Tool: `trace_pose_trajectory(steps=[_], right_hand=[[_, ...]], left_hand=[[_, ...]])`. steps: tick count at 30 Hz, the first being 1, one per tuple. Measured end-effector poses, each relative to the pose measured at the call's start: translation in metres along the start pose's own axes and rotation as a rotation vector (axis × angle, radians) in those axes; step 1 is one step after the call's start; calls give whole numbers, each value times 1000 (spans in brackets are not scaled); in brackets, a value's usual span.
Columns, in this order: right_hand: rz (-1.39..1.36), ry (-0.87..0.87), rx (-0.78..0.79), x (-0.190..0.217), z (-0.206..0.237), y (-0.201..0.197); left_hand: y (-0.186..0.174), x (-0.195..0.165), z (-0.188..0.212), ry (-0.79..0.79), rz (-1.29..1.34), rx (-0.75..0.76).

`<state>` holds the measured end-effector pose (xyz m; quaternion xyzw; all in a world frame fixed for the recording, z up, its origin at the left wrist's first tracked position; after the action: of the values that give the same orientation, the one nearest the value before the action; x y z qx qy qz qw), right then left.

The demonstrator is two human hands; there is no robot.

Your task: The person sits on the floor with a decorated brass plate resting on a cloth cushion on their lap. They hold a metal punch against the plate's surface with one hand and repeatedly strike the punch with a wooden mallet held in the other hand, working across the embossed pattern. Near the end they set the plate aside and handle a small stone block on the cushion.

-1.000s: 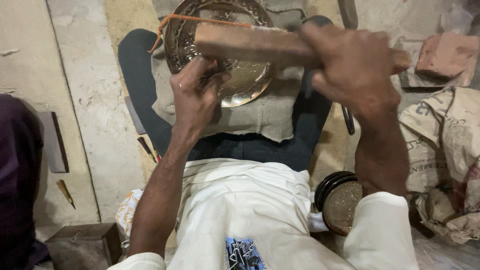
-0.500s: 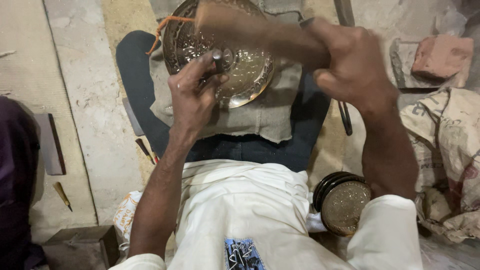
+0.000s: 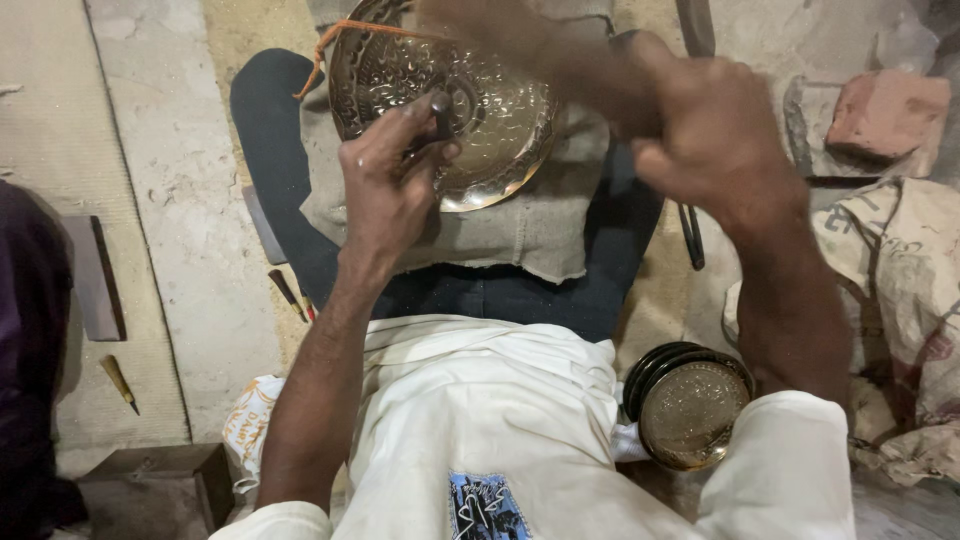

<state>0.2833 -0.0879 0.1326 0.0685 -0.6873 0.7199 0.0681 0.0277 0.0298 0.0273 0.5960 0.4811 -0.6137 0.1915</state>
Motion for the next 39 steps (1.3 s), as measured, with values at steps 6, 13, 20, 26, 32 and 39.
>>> trace_pose_trajectory(steps=[6, 13, 20, 26, 32, 39], right_hand=[[-114, 95, 55, -2, -3, -4], [85, -12, -10, 7, -5, -9], [-309, -232, -209, 12, -8, -36], [-54, -124, -108, 20, -9, -42], [199, 74, 67, 0, 20, -22], [-297, 28, -250, -12, 52, 14]], left_hand=[[-1, -1, 0, -8, 32, 3], [-5, -14, -1, 24, -35, -9], [0, -10, 1, 17, 102, -59], [3, -5, -2, -6, 31, -75], [-5, -9, -4, -12, 225, -131], [-16, -12, -26, 93, 15, 62]])
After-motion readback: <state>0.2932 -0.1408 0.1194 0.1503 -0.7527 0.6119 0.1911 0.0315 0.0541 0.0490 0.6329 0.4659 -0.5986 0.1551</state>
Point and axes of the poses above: each hand's wrist, its own z-axis away from the middle knuckle, its own y-axis out of the palm, x = y × z, the point moved 4 cm from there along -z, towards the middle knuckle, and after that the axes turned 7 degrees about -y, right-handed, at the moved point
